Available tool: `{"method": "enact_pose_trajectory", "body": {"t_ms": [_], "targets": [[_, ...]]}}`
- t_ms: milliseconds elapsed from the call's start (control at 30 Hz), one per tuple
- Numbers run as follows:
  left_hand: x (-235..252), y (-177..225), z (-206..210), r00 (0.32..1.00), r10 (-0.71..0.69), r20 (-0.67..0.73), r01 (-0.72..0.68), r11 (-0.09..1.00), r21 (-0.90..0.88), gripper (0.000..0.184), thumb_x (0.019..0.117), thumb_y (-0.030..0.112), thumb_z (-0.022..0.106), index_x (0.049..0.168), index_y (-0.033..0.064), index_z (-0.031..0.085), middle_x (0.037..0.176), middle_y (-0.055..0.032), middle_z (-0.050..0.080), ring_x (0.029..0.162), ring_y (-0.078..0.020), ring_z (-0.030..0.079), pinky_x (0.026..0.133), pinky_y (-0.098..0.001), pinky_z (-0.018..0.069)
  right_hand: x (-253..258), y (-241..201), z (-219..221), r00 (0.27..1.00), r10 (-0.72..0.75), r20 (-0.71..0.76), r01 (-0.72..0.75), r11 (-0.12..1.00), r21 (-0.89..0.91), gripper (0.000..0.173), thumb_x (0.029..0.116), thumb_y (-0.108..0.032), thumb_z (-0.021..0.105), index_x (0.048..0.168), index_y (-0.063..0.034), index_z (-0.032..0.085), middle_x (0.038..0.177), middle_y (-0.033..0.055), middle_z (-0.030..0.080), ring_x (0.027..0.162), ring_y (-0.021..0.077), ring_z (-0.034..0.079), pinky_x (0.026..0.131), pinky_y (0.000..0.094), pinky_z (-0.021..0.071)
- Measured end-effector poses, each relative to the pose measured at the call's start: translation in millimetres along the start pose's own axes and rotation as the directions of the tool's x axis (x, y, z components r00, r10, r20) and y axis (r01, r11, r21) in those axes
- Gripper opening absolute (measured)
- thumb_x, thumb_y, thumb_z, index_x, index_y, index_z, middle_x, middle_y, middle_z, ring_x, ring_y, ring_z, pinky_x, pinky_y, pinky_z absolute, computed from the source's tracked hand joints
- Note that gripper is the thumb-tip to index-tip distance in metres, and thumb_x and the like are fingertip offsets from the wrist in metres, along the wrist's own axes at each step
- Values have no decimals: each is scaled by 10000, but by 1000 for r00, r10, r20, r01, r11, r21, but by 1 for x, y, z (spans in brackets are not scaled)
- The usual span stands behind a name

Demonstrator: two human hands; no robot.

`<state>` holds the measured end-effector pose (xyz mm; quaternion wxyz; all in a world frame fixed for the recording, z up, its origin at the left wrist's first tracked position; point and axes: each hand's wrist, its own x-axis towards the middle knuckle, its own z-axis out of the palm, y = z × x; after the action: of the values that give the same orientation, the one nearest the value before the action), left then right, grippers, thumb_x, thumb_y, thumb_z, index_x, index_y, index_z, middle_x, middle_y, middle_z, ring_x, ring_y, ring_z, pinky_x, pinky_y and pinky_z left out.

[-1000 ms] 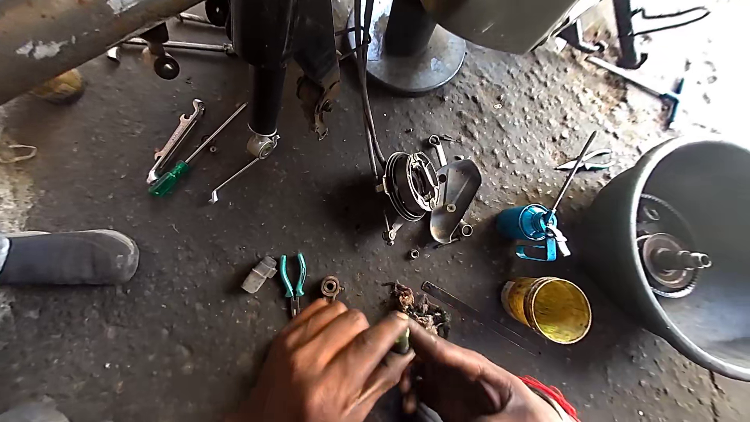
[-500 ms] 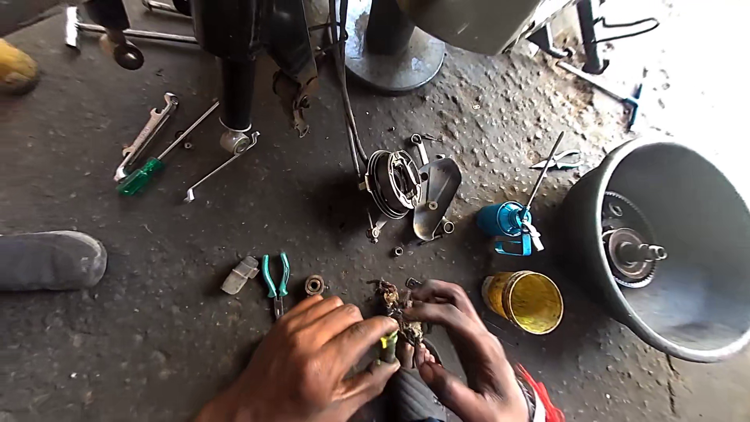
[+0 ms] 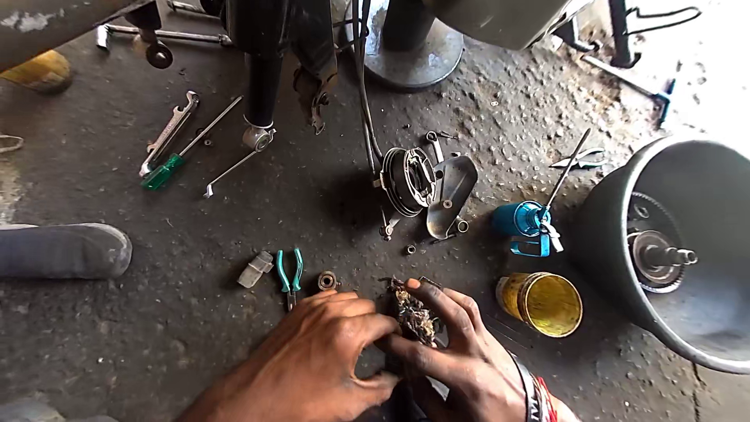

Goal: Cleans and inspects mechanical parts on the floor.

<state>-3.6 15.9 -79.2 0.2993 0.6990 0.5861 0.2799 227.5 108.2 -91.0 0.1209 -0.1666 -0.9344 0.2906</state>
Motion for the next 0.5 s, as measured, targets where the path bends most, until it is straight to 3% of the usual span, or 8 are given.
{"method": "enact_pose_trajectory", "body": {"t_ms": [67,267,367,500], "targets": [[0,-2,0,999,28,35,-30,999,45,318,806,521,721,951,242,771,716,71,604,666,-85,567,616,-265,467,2,-2,-1,999,-35,23,35,999,-21,296,931,-356,606,1222,-380,651,1561,75,451,1353,284,484,1070,454,425],[-5,-4,0,990,4,140,2,999,-39,339,716,508,781,873,208,754,756,30,667,706,-132,633,642,-324,521,2,-9,9,984,-112,137,103,992,66,260,922,-358,574,1162,-371,673,1554,103,454,1309,322,511,1048,468,433],[-6,-11,-1,985,-49,166,77,983,-167,357,725,487,793,943,204,778,794,38,677,697,-77,609,627,-274,516,3,-6,6,984,-114,138,98,988,118,338,930,-368,581,1259,-396,652,1581,131,416,1339,326,482,1057,472,407],[-5,-13,-3,986,-168,-13,163,971,-176,350,705,470,805,965,236,790,691,135,531,611,67,457,531,-114,386,2,0,5,995,-42,88,43,999,-13,571,933,-356,600,1465,-509,464,1609,111,379,1346,309,490,1041,479,442]]}}
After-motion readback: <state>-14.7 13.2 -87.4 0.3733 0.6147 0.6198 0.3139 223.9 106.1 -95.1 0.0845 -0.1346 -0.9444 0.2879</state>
